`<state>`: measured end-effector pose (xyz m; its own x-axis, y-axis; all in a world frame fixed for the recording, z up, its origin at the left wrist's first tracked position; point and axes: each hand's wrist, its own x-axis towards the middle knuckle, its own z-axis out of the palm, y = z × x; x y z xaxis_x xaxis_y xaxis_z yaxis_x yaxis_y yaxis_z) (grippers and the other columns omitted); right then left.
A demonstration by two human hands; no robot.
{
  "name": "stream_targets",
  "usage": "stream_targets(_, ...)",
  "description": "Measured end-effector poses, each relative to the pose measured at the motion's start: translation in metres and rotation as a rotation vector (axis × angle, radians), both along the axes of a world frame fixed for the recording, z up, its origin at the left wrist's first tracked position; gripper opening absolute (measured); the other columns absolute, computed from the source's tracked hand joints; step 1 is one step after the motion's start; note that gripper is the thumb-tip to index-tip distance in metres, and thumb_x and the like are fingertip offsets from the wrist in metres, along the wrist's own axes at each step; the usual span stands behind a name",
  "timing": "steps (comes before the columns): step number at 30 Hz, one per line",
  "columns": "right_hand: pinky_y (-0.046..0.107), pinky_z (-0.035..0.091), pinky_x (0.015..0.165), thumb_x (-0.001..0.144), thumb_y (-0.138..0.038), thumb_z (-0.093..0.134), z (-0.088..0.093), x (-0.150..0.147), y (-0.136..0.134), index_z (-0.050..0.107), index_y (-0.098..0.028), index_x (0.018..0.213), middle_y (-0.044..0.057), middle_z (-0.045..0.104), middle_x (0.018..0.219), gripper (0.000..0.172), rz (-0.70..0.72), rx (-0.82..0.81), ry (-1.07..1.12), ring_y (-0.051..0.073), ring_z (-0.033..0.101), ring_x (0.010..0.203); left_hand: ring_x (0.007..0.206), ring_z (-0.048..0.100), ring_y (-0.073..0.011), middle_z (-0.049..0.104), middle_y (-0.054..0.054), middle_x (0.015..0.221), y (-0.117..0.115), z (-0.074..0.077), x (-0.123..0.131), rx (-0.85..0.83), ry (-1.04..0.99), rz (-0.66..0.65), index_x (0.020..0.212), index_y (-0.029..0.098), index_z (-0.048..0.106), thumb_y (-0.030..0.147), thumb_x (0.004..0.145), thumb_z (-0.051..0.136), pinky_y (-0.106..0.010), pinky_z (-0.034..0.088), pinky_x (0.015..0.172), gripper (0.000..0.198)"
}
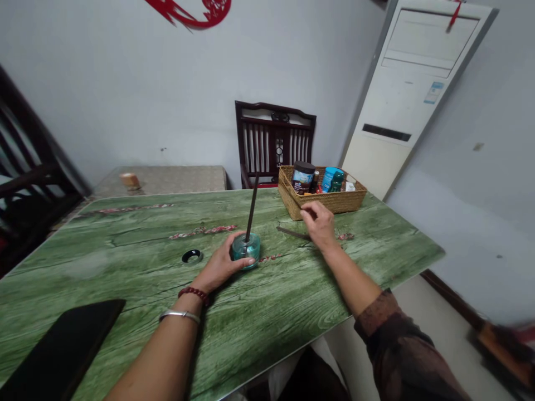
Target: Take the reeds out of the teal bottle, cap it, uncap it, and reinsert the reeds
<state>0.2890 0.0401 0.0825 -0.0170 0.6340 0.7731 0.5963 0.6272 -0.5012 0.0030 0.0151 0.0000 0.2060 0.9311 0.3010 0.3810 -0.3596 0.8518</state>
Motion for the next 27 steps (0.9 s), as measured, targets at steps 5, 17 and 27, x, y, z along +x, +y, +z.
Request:
stream_targets(5,0.028,0.054,0.060,0.084,-0.038,0.068,0.036,-0.046,-0.010,0.060,-0.021,0.087,-0.002,0.067,0.078,0.019,0.369,-0.129,0.524,0.013,0.061,0.061,0.116,0.061,-0.0293,0.064,-0.012,0.126,0.000,0.000,0.000,0.015,-0.026,-0.003,0.132,0.019,0.050,0.043,0.067,0.080,-0.047,0.045,0.104,0.076)
stream_targets(17,0.028,0.057,0.057,0.075,-0.045,0.072,0.010,-0.110,0.001,0.059,-0.021,0.084,-0.002,0.067,0.074,0.029,0.541,-0.365,0.577,0.014,0.064,0.059,0.121,0.060,-0.0313,0.063,-0.013,0.129,0.001,-0.002,0.000,0.013,0.008,-0.004,0.135,0.018,0.047,0.044,0.067,0.079,-0.049,0.044,0.106,0.080)
stream_targets(27,0.026,0.045,0.066,0.078,-0.030,0.067,-0.006,-0.101,-0.006,0.071,-0.019,0.087,0.000,0.069,0.079,0.015,0.275,-0.297,0.064,0.013,0.055,0.064,0.117,0.062,-0.0312,0.066,-0.011,0.125,-0.001,0.002,0.001,0.042,0.006,0.001,0.132,0.019,0.051,0.045,0.067,0.078,-0.049,0.046,0.103,0.075)
